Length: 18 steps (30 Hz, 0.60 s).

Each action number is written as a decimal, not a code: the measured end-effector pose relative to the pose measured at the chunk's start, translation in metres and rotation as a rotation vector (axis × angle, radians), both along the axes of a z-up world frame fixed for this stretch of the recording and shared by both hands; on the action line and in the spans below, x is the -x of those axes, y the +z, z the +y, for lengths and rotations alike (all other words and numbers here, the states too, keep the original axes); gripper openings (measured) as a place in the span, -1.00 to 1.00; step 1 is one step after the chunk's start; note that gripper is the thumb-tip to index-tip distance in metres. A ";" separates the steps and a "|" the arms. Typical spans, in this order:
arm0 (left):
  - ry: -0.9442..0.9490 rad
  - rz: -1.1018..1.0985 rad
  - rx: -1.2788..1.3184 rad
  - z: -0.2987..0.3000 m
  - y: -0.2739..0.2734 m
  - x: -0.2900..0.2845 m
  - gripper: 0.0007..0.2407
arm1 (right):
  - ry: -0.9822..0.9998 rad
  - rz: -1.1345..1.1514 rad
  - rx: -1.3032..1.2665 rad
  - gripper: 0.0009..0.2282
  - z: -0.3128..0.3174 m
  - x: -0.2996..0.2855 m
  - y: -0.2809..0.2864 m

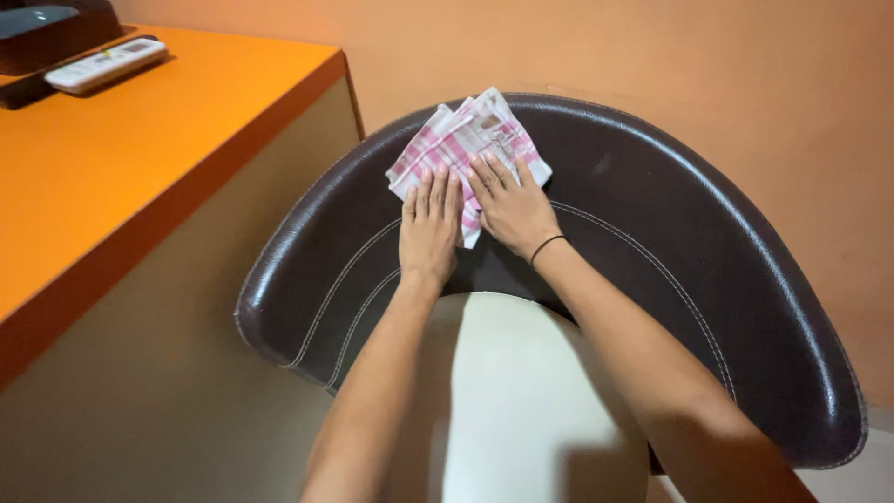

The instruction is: The person wipes a chair seat and backrest, then an orange table, and finally a bedside table using a pink and white checkered cloth. The person moves a cup and glass on the table to wipe underneath them.

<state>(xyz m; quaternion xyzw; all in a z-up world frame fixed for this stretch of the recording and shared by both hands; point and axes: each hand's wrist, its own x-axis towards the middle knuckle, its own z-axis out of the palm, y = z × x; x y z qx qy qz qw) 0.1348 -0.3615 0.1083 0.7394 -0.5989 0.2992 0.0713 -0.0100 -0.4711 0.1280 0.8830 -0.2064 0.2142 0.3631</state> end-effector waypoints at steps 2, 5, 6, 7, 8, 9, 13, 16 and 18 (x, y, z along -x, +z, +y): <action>0.016 0.076 -0.108 0.028 0.030 0.014 -0.23 | -0.016 -0.013 -0.052 -0.42 0.008 -0.015 -0.004; 0.035 0.124 -0.074 0.016 0.001 0.001 -0.29 | -0.054 -0.028 -0.152 -0.43 0.024 -0.035 -0.019; 0.032 0.095 0.067 0.001 -0.023 -0.005 -0.40 | -0.083 -0.029 -0.198 -0.43 0.029 -0.038 -0.028; 0.029 0.097 0.067 0.003 -0.028 -0.007 -0.40 | -0.087 -0.028 -0.198 -0.43 0.031 -0.038 -0.039; 0.010 0.126 0.065 0.004 -0.032 -0.009 -0.43 | -0.086 -0.049 -0.223 -0.43 0.033 -0.039 -0.049; -0.008 0.155 0.063 0.005 -0.036 -0.012 -0.45 | -0.086 -0.069 -0.248 -0.43 0.035 -0.040 -0.059; -0.012 0.208 0.056 0.003 -0.061 -0.018 -0.49 | -0.143 -0.002 -0.378 -0.30 0.086 -0.032 -0.022; 0.017 0.156 0.089 0.001 -0.077 -0.020 -0.50 | -0.221 0.079 -0.461 -0.17 0.083 -0.032 -0.038; 0.000 0.171 0.125 0.001 -0.080 -0.022 -0.51 | -0.173 -0.010 -0.379 -0.18 0.061 -0.039 -0.062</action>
